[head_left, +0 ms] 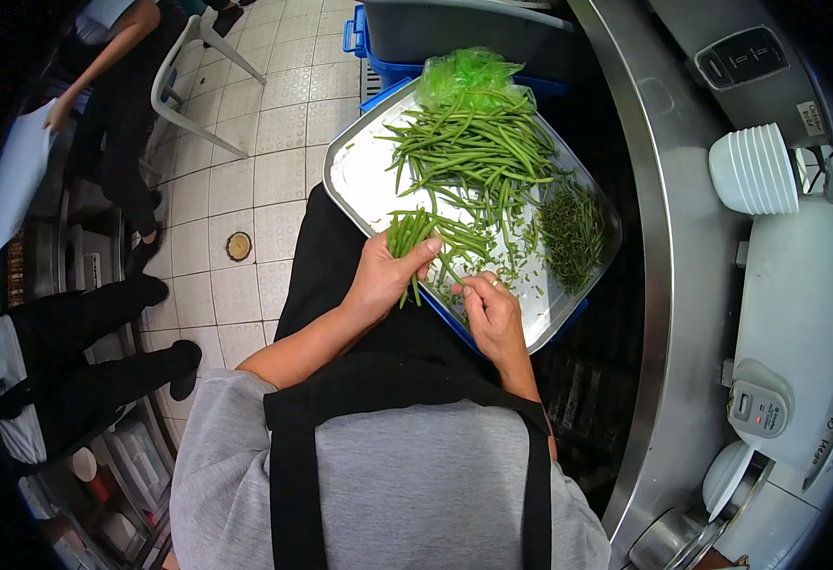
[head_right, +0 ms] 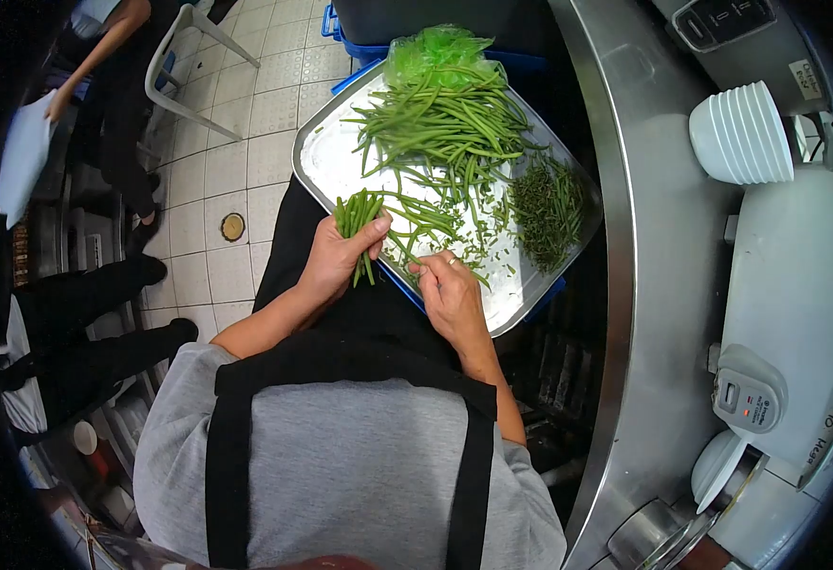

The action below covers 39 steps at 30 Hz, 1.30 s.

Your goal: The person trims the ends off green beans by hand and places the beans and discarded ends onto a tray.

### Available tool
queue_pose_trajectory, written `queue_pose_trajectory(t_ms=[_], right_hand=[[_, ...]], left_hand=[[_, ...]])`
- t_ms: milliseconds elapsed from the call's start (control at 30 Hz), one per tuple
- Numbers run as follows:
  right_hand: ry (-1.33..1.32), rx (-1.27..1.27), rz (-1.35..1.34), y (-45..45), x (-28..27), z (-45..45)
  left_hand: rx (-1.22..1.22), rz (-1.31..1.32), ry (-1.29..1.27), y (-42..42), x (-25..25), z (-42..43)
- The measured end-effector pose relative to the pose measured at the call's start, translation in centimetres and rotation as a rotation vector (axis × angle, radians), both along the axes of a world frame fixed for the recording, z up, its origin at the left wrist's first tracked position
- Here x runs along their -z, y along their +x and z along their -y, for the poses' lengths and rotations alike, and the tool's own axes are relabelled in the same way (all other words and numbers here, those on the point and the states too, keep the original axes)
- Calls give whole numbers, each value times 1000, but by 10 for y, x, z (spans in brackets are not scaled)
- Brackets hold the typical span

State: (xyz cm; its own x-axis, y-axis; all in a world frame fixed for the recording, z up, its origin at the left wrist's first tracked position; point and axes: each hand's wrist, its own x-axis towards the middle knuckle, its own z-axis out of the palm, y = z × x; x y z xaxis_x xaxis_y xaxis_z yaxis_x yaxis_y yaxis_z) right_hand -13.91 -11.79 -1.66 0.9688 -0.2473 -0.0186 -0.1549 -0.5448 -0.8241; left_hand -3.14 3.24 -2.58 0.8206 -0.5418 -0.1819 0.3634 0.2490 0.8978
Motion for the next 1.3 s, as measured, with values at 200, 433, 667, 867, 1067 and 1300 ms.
queue_pose_trajectory(t_ms=[200, 433, 667, 867, 1067, 1300], right_hand=[[65, -8, -3, 5, -5, 4], [428, 122, 20, 17, 21, 17], [304, 203, 147, 80, 43, 23], [-745, 68, -20, 111, 48, 2], [-625, 4, 217, 78, 21, 12], [408, 92, 118, 19, -31, 3]], left_hand=[[-31, 42, -32, 0, -7, -4], [105, 291, 42, -11, -18, -13], [135, 483, -14, -7, -26, -22], [-58, -141, -172, 1, -15, -24], [-66, -180, -73, 5, 3, -20], [186, 300, 100, -9, -1, 5]])
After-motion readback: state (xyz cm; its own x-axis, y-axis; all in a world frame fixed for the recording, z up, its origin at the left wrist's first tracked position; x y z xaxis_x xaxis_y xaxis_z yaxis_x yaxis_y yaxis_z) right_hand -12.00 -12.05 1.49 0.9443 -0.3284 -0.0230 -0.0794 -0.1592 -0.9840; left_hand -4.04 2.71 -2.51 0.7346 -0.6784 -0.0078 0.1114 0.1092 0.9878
